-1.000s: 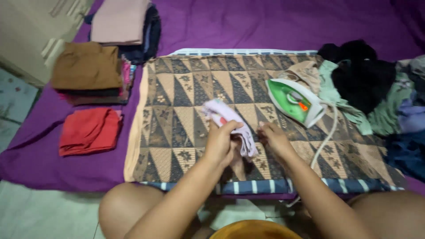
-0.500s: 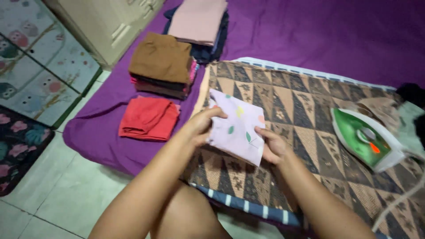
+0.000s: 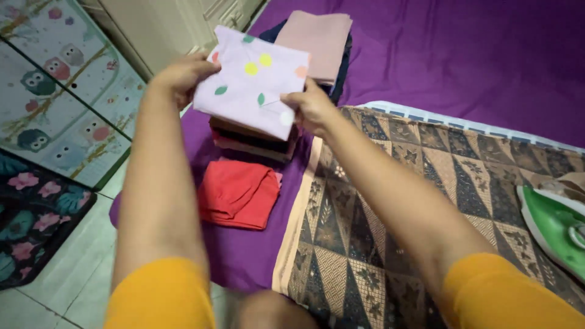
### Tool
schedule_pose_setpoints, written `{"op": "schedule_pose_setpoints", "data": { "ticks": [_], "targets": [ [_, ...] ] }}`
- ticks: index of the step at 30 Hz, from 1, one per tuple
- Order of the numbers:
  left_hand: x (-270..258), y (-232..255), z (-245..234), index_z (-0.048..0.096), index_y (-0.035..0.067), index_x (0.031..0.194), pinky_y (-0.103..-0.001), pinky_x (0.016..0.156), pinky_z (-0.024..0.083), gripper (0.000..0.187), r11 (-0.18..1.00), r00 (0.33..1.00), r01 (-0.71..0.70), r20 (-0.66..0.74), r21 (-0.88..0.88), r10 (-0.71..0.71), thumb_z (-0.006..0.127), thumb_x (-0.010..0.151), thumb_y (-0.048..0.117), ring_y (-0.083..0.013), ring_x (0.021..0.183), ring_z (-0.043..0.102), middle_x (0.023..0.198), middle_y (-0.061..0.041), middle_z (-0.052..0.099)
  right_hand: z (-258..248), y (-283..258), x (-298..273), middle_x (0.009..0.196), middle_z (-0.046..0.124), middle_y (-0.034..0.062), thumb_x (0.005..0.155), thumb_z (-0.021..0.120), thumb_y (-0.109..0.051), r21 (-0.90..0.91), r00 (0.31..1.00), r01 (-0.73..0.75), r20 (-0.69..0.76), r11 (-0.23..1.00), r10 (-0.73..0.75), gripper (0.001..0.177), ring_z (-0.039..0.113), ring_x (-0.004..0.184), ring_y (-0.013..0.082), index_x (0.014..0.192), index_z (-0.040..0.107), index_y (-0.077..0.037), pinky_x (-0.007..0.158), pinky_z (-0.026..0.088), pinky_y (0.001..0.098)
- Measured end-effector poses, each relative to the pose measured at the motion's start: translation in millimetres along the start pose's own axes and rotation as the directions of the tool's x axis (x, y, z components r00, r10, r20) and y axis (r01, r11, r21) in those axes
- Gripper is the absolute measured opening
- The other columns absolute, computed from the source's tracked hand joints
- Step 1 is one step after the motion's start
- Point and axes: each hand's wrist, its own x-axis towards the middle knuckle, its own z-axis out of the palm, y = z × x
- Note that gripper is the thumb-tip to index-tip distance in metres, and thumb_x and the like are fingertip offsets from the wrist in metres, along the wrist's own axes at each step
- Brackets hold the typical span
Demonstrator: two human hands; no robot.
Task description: The person irons various small pieces of clothing on a mat and then folds them into stacks.
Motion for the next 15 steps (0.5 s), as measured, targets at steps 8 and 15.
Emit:
{"op": "schedule_pose_setpoints", "data": {
  "ticks": [8, 15],
  "targets": [
    [41, -83, -6, 0.046, 0.020, 0.153, -0.034, 0.078, 0.064, 0.086, 0.999, 0.971, -0.021, -0.236, 0.027, 0.027, 0.074, 0.075, 0.001, -0.0205, 0.090, 0.075, 0.122, -0.011, 0.074, -45, 66, 44, 0.113, 0.067, 0.0123, 0.078, 0.058, 0.014, -0.210, 0.972, -0.056, -0.234, 0.976, 0.006, 0.090, 0.068, 0.094, 0.0260, 0.155, 0.029, -0.022, 0.059, 0.058, 0.0388],
    [1, -60, 61, 0.046, 0.005, 0.150, -0.066, 0.097, 0.034, 0.080, 0.243, 0.673, -0.083, -0.125, 0.966, 0.729, 0.068, 0.092, 0.055, -0.0462, 0.127, 0.048, 0.143, -0.026, 0.051, -56, 97, 28, 0.124, 0.061, 0.0181, 0.066, 0.077, -0.011, -0.506, 0.917, 0.217, -0.186, 0.835, -0.352, 0.097, 0.069, 0.090, 0.0226, 0.151, 0.030, -0.019, 0.072, 0.060, 0.0362]
  ]
}}
